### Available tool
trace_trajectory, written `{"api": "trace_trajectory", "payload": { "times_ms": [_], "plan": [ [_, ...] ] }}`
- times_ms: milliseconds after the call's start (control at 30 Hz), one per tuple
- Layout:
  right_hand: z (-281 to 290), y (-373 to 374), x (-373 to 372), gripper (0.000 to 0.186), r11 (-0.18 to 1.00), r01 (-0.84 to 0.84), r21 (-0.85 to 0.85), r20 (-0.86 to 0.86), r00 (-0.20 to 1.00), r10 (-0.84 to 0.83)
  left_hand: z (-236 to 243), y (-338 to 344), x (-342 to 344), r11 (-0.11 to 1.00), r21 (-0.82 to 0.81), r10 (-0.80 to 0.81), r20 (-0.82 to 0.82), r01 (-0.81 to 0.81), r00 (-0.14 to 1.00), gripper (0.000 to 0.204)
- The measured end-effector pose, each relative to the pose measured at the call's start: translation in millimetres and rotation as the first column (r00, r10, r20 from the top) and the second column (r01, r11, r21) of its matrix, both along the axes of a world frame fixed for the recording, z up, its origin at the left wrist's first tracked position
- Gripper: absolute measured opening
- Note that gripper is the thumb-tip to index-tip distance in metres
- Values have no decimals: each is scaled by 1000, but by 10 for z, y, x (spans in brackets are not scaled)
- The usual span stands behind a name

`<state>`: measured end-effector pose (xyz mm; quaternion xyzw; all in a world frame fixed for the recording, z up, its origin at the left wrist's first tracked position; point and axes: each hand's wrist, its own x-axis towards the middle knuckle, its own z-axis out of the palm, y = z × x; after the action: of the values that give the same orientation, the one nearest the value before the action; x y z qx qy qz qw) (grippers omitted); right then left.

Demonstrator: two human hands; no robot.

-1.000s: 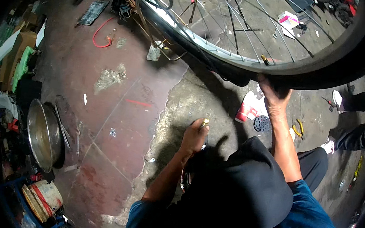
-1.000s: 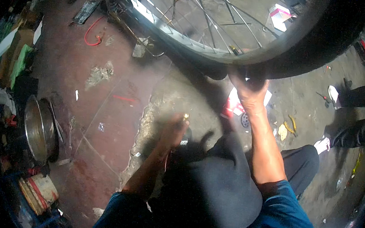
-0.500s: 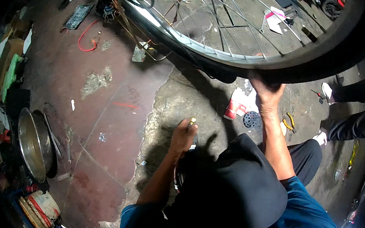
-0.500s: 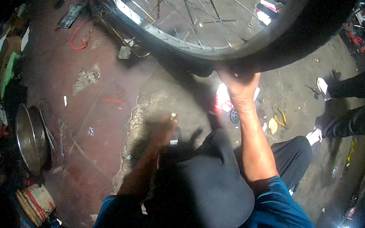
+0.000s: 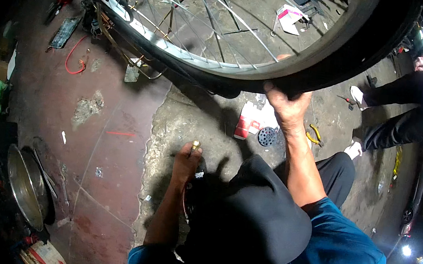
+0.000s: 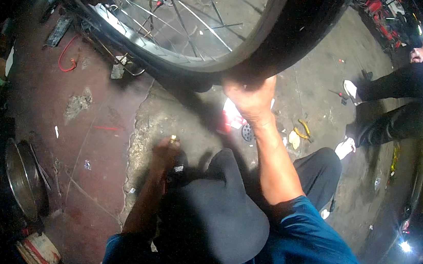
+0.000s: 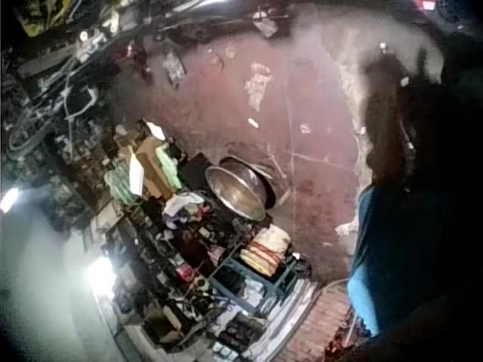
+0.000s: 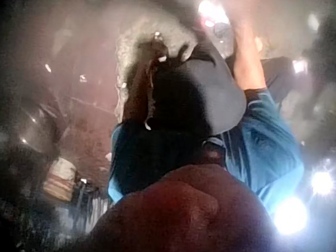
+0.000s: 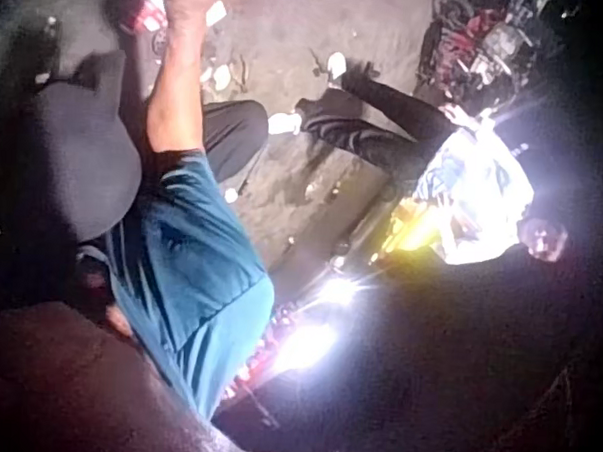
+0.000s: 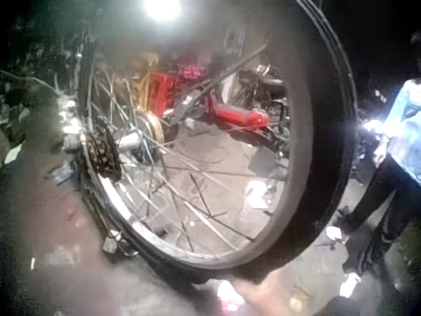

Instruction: The person fits a bicycle tire onto a wheel rim by hand and inflates the tire using an air hose.

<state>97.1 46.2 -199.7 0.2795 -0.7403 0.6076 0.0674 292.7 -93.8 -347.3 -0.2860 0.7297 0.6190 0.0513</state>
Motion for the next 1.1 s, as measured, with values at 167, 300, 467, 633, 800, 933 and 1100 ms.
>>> {"api": "trace_trajectory", "payload": {
  "times_ms": [167,300,467,633,800,933,1100],
  "plan": [
    [52,-18,-73,41,997,0,-83,-6,1000,0,-115,4,-1,1000,-27,10,12,-9,1000,28],
    [199,25,-20,49,1000,21,3,-50,999,-20,-184,-31,50,999,-43,20,56,-18,998,26],
    [179,74,63,55,983,-26,-184,115,992,47,-360,-122,167,992,40,124,-240,-118,963,24],
    [115,28,64,56,987,-99,-126,88,990,111,-589,-339,335,877,278,449,-183,-392,875,19],
    [120,217,-51,51,949,-60,-311,70,994,86,-353,-532,333,800,198,593,-116,-567,797,21],
    [372,111,-143,53,832,-160,-532,-47,986,160,-361,-767,538,791,-109,595,-94,-602,799,29],
    [1063,28,-209,70,840,-152,-521,-24,986,163,-335,-755,562,837,-138,517,-117,-529,848,27]
  ]
}}
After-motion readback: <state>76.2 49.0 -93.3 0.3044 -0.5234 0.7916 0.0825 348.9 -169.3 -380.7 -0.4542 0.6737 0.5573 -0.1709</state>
